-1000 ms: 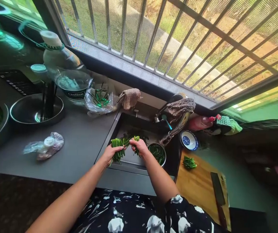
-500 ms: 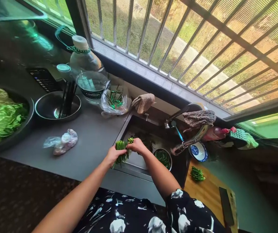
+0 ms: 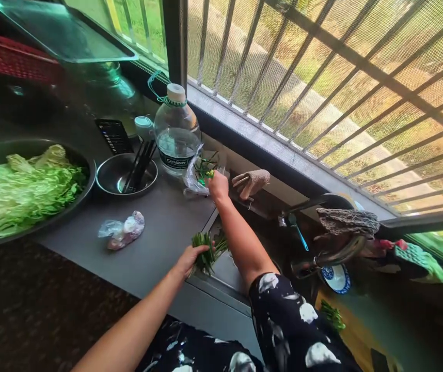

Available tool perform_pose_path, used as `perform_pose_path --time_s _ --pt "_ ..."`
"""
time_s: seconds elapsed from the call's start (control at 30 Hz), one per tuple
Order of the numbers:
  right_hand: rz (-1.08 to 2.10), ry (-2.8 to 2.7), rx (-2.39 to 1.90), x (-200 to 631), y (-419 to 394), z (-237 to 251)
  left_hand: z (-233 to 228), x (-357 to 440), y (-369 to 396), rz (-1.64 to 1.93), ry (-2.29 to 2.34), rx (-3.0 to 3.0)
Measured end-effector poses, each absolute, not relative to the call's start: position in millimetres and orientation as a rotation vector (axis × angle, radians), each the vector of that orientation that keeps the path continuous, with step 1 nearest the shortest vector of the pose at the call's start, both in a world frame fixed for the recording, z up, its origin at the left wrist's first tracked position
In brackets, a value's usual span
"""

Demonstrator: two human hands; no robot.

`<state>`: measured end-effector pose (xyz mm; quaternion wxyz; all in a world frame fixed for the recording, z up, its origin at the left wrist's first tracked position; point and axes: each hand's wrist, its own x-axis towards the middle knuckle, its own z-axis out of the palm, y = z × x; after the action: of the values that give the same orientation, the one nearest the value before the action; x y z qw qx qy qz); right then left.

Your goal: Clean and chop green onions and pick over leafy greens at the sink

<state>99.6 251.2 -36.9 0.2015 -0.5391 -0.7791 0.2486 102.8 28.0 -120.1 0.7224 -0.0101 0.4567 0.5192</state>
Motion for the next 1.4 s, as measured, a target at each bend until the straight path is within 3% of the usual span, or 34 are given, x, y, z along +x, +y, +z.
perform_pose_path --time_s 0.1,0.23,0.37,0.63,1.4 --pt "0.981 -1.993 -1.509 145 222 -65 -120 100 29 1.156 0.923 -0.036" --pt "1.687 -1.573 -1.458 219 161 -85 -122 104 33 1.107 0.934 -0.013" --pt "2.05 -1.198 -1.465 259 122 -95 -120 118 39 1.096 0.953 0.104" --pt "2.188 -0.871 -1.366 295 109 -99 -115 144 39 1.016 1.0 0.257" --pt "2.269 -0.726 -1.326 339 84 -106 -111 181 38 0.937 1.04 0.357"
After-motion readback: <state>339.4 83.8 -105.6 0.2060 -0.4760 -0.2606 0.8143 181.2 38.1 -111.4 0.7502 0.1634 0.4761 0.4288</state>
